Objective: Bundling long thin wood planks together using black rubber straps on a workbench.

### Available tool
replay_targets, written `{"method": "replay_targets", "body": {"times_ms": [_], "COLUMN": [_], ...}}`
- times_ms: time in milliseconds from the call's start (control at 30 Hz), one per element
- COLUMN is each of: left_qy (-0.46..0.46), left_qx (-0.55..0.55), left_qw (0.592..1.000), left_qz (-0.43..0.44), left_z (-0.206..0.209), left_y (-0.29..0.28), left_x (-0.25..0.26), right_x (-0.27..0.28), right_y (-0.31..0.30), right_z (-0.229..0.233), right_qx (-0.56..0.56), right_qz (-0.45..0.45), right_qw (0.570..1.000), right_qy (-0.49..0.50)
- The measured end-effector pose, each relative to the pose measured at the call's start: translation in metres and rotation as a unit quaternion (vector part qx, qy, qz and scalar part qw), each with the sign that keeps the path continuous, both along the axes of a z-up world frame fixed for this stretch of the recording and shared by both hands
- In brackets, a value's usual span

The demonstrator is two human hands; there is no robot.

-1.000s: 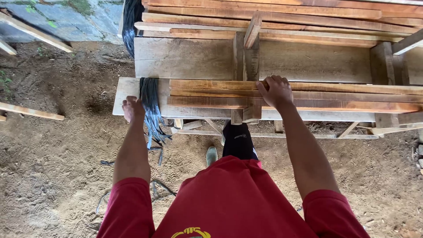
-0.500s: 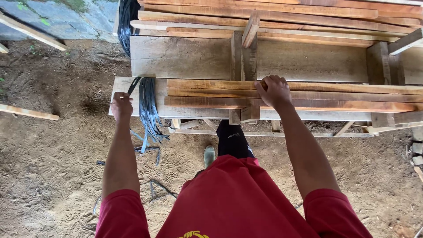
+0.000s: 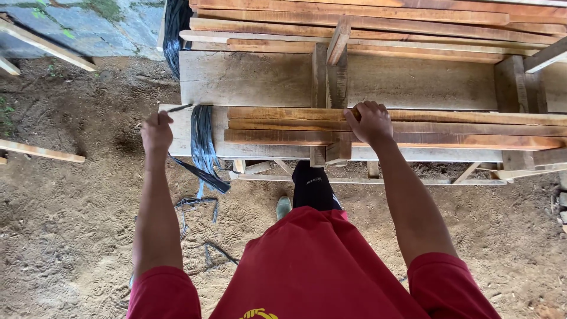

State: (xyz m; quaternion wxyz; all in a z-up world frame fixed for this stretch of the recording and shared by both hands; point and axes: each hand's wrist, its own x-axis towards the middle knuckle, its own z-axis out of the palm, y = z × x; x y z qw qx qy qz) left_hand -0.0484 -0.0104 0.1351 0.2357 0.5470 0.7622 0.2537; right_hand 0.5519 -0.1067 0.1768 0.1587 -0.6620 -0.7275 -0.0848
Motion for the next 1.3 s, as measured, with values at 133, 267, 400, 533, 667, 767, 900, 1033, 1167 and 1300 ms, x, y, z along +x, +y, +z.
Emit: {"method": "replay_targets", "body": {"times_ms": [133,267,400,533,667,767,900,1033,1167,1300], "left_qy": [-0.095,-0.138,-0.214,-0.292,-0.446,-0.445,-0.361,-0.314,-0.222,-0.122], "left_qx": [0.189,0.302,0.353,0.327,0.229,0.21,0.153,0.066,0.145,-0.133], "left_qw": [0.974,0.923,0.854,0.829,0.791,0.782,0.829,0.867,0.859,0.823], "left_qz": [-0.083,-0.194,-0.318,-0.348,-0.352,-0.383,-0.398,-0.382,-0.439,-0.538], "left_z": [0.1,0.183,0.228,0.228,0.214,0.199,0.179,0.177,0.154,0.134], "left_y": [-0.002,0.003,0.011,0.014,-0.002,-0.021,-0.054,-0.071,-0.074,-0.085], "left_x": [0.021,0.053,0.098,0.152,0.211,0.255,0.295,0.3,0.285,0.251], "right_x": [0.0,-0.012,-0.015,-0.014,-0.053,-0.096,-0.145,-0.152,-0.119,-0.074], "right_y": [0.0,-0.001,0.0,0.009,0.021,0.027,0.04,0.058,0.08,0.099], "right_z": [-0.001,0.017,0.036,0.034,0.079,0.134,0.178,0.19,0.168,0.149], "right_qx": [0.006,-0.094,-0.181,-0.037,0.078,-0.006,-0.136,-0.125,-0.108,-0.202], "right_qz": [-0.002,-0.053,-0.094,-0.01,0.195,0.207,0.122,0.045,0.098,0.157], "right_qw": [1.0,0.994,0.967,0.944,0.905,0.881,0.755,0.676,0.789,0.92], "right_qy": [-0.003,0.02,0.15,0.328,0.37,0.426,0.63,0.725,0.597,0.296]}}
